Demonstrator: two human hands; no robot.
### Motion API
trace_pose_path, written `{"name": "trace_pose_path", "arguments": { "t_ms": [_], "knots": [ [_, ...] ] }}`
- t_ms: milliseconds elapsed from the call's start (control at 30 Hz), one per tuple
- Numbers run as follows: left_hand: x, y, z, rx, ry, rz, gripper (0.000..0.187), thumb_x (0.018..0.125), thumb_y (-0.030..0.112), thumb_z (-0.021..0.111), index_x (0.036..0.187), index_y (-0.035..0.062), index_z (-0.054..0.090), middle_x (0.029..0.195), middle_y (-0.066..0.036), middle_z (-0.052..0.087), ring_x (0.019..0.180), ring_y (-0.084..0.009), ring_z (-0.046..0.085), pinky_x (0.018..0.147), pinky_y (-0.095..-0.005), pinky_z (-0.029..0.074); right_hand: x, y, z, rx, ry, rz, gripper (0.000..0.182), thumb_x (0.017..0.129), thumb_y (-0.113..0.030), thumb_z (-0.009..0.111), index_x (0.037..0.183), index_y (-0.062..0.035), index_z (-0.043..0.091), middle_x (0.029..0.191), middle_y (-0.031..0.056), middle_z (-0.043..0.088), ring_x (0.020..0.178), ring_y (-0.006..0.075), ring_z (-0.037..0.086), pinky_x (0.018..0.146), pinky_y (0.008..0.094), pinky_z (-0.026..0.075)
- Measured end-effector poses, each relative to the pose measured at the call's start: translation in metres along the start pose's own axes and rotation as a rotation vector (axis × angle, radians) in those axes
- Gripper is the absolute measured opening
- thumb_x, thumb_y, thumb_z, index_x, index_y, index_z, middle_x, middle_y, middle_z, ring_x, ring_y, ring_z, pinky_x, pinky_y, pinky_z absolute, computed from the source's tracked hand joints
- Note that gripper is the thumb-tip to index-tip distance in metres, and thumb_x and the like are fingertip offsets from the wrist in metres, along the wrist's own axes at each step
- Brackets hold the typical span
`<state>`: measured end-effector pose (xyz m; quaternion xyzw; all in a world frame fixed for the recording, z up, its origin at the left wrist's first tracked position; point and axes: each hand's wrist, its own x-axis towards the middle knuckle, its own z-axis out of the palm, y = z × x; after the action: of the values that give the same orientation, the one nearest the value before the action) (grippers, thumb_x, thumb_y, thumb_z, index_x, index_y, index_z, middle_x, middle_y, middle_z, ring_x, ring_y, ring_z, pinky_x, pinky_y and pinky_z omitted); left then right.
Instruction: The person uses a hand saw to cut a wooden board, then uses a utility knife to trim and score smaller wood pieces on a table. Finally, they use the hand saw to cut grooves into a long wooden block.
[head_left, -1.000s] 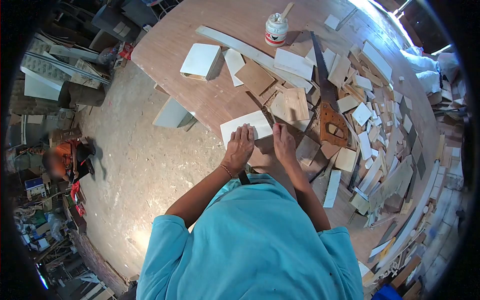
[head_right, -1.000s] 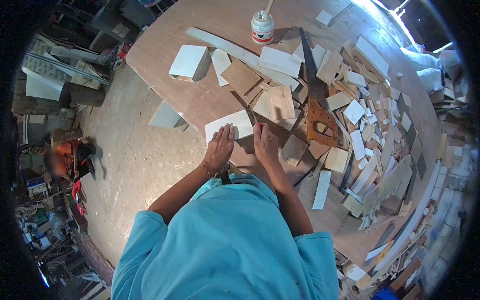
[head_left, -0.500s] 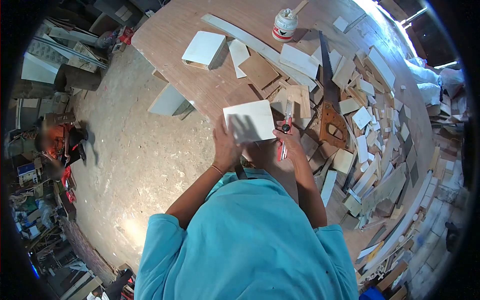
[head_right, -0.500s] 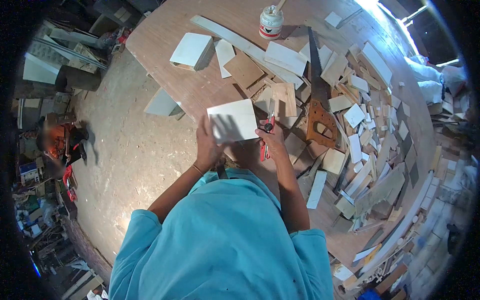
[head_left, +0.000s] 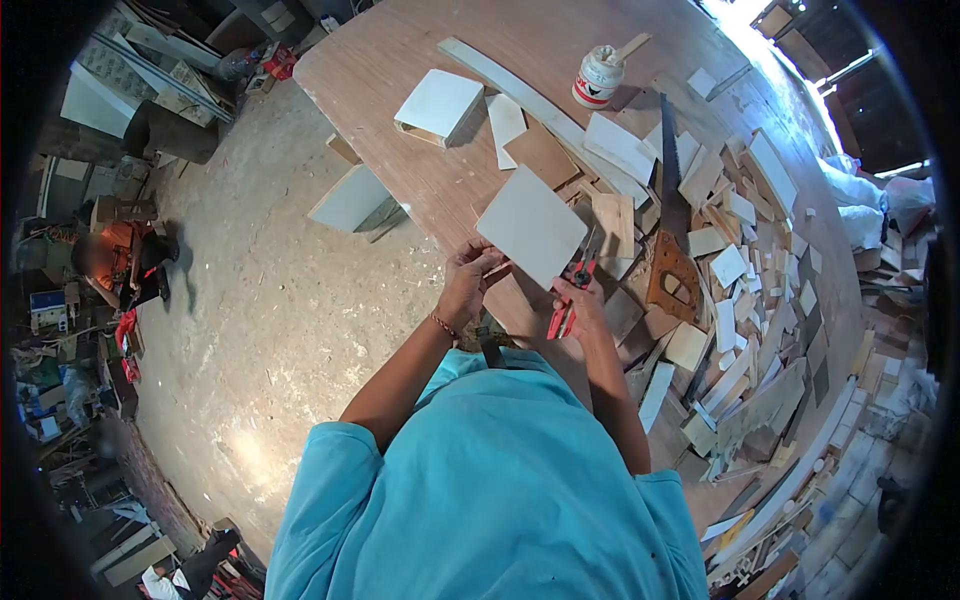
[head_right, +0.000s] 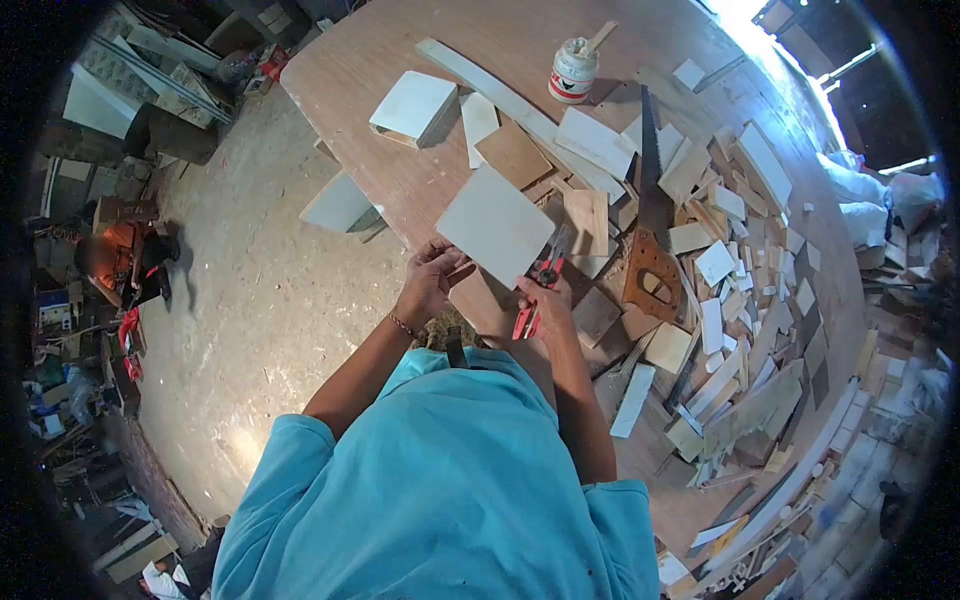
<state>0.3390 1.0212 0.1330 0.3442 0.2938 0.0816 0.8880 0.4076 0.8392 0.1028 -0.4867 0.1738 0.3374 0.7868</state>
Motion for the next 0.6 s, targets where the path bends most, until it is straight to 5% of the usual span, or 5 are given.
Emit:
{"name": "trace_pose_path", "arguments": {
  "t_ms": [200,400,433,467,600],
  "knots": [
    [0.004,0.002,-0.001,0.127,0.063,0.012,0.019,0.08,0.004,0.053,0.099,0.0006,0.049,0.091,-0.008,0.056,0.08,-0.0185,0.058,0.075,-0.0327,0.051,-0.008,0.003,0.008,-0.13,-0.042,-0.001,0.026,0.067,0.002,0.068,0.08,-0.0099,0.049,0.067,0.0005,0.051,0.055,0.011,0.051,0.042,0.0228,0.041],
    [0.029,0.002,-0.037,0.167,0.144,0.009,0.025,0.083,0.003,0.047,0.109,0.002,0.046,0.101,-0.01,0.056,0.089,-0.0226,0.058,0.078,-0.0376,0.05,-0.019,-0.001,0.026,-0.429,-0.016,-0.128,0.028,0.076,-0.014,0.065,0.095,-0.0041,0.047,0.076,0.0051,0.055,0.05,0.0104,0.052,0.041,0.0228,0.04],
    [0.032,0.003,-0.039,0.155,0.156,0.081,0.019,0.083,0.005,0.049,0.102,0.0009,0.05,0.093,-0.01,0.056,0.079,-0.0226,0.06,0.069,-0.0351,0.053,-0.016,0.004,0.021,-0.452,0.013,-0.13,0.029,0.077,-0.015,0.064,0.098,-0.0038,0.046,0.081,0.0065,0.057,0.052,0.0108,0.053,0.041,0.0224,0.039],
    [0.039,0.005,-0.046,0.161,0.161,0.103,0.02,0.084,0.004,0.049,0.104,0.0006,0.049,0.092,-0.01,0.056,0.078,-0.0218,0.06,0.069,-0.034,0.053,-0.012,0.008,0.012,-0.637,0.009,-0.296,0.027,0.081,-0.02,0.059,0.096,-0.0025,0.047,0.065,0.004,0.054,0.052,0.0094,0.053,0.04,0.0256,0.039],
    [0.069,0.027,-0.043,0.194,0.266,0.141,0.021,0.085,0.005,0.048,0.105,-0.0011,0.049,0.09,-0.008,0.056,0.075,-0.0183,0.058,0.065,-0.0293,0.05,0.018,0.032,-0.032,-1.125,0.258,-0.412,0.022,0.082,-0.017,0.055,0.095,-0.0025,0.046,0.064,0.0063,0.054,0.051,0.0117,0.054,0.042,0.0279,0.041]
  ]
}}
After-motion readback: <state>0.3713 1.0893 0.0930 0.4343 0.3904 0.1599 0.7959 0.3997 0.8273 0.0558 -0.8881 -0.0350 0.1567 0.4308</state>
